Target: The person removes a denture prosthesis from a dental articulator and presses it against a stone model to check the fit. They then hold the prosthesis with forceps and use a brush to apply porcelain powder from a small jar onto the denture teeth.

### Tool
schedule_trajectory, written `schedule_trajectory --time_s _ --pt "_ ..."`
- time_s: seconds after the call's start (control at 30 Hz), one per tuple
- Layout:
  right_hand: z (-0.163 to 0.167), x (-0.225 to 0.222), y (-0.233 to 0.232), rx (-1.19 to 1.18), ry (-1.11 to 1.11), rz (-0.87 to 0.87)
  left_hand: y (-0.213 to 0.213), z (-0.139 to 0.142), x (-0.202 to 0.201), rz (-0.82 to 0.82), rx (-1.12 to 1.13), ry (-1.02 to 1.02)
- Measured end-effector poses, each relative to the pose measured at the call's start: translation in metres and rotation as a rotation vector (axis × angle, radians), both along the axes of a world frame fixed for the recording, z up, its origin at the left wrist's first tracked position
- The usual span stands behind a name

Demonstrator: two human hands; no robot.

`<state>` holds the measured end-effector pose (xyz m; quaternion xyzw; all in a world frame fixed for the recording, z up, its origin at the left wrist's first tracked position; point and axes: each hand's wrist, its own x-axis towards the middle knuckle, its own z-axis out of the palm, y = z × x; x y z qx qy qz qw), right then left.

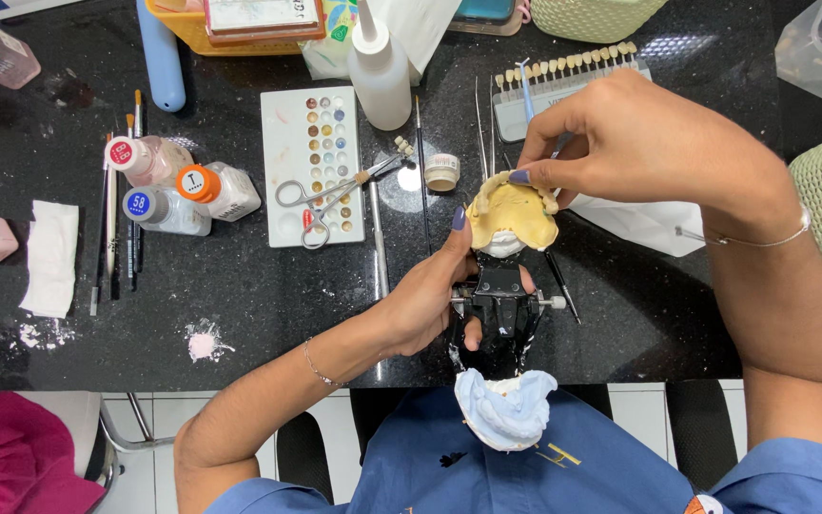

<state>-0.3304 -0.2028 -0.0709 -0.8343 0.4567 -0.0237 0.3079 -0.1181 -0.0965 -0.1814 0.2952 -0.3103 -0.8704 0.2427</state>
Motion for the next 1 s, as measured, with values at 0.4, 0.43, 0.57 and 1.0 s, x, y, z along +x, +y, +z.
schedule_trajectory --time_s 0.4,0.43,0.57,1.0 --pt "-0.004 0.008 0.026 -0.291 -0.029 0.060 -0.001 -0.002 -0.002 0.004 0.030 0.030" --pt "-0.005 0.007 0.027 -0.310 -0.055 0.075 -0.001 -0.002 -0.002 0.003 0.030 0.018" --pt "-0.002 0.004 0.030 -0.314 -0.050 0.050 -0.001 0.000 -0.002 0.015 0.016 -0.018" --pt "-0.021 0.013 0.051 -0.295 -0.343 -0.060 0.005 0.012 0.011 0.127 -0.086 0.062"
